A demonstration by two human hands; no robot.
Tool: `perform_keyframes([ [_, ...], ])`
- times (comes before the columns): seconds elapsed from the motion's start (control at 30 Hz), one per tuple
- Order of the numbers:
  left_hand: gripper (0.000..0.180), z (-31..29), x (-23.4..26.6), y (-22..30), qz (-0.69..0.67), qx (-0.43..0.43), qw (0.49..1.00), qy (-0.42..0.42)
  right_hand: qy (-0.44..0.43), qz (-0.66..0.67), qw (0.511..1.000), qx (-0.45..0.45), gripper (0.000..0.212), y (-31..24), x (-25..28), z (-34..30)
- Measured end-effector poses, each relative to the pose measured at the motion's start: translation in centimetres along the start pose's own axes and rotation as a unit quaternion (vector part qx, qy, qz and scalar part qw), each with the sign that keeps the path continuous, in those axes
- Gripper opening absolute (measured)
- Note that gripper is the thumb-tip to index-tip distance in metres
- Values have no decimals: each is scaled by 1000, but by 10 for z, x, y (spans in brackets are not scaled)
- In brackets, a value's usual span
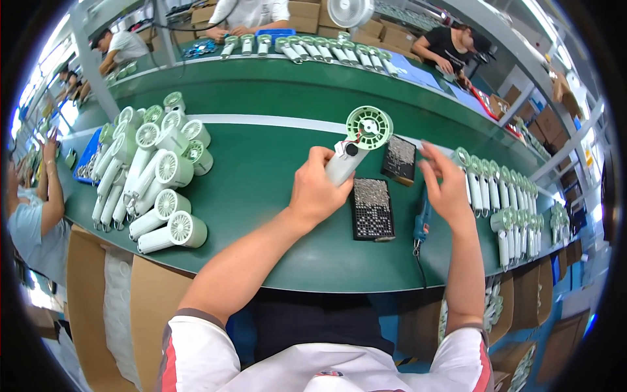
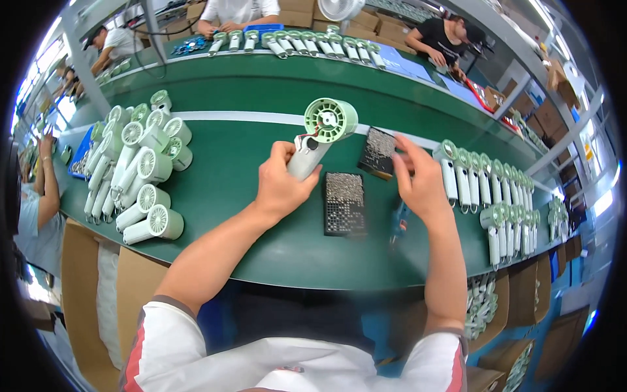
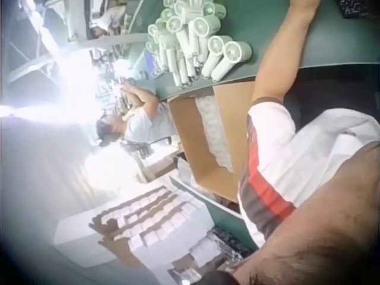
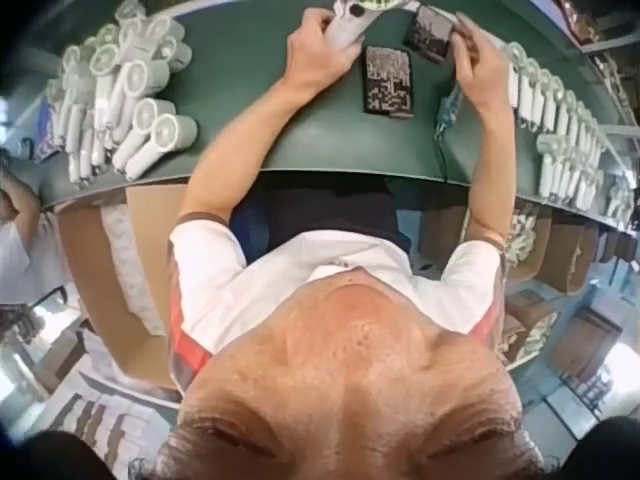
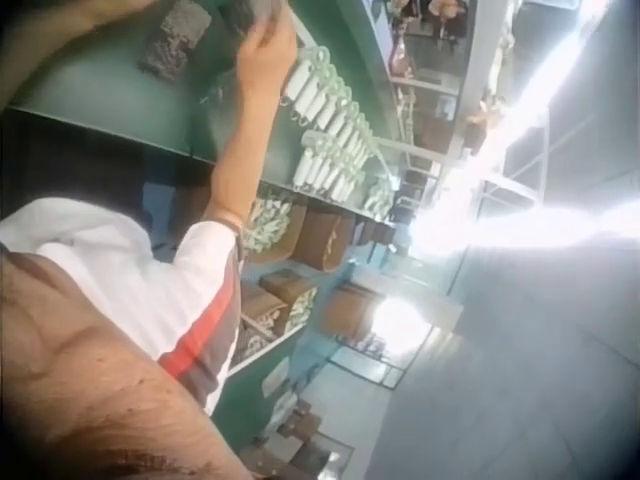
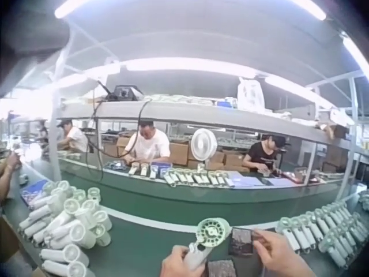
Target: The person assembles portable fans by attaching the fan heads to the handles by hand, fastening them with screws using an electric screwdriver, and setting the assembled fans in a row on the workbench.
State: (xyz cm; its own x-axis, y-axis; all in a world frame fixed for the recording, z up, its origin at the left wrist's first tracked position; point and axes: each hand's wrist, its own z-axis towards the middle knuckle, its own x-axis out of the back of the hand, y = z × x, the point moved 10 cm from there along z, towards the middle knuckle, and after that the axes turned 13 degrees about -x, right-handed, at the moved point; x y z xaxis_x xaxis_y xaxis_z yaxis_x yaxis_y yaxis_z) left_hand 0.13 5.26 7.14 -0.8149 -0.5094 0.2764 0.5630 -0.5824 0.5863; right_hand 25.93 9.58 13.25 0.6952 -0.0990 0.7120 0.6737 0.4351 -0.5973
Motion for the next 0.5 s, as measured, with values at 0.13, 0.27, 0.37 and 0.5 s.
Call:
perform_keyframes([
  [0.13,44,-2,-2,9,28,-38,999,-28,-144,357,921,-65,49,-37,-40,23],
  [0.27,45,-3,-11,20,47,-86,994,-57,-158,427,889,-49,54,-35,-50,14],
  [0.37,50,-5,-22,35,55,-91,988,-114,-104,498,859,-60,52,-10,-48,-1],
  [0.5,49,-14,-27,12,-251,62,955,-149,-118,450,885,-34,51,-15,-47,-6],
])
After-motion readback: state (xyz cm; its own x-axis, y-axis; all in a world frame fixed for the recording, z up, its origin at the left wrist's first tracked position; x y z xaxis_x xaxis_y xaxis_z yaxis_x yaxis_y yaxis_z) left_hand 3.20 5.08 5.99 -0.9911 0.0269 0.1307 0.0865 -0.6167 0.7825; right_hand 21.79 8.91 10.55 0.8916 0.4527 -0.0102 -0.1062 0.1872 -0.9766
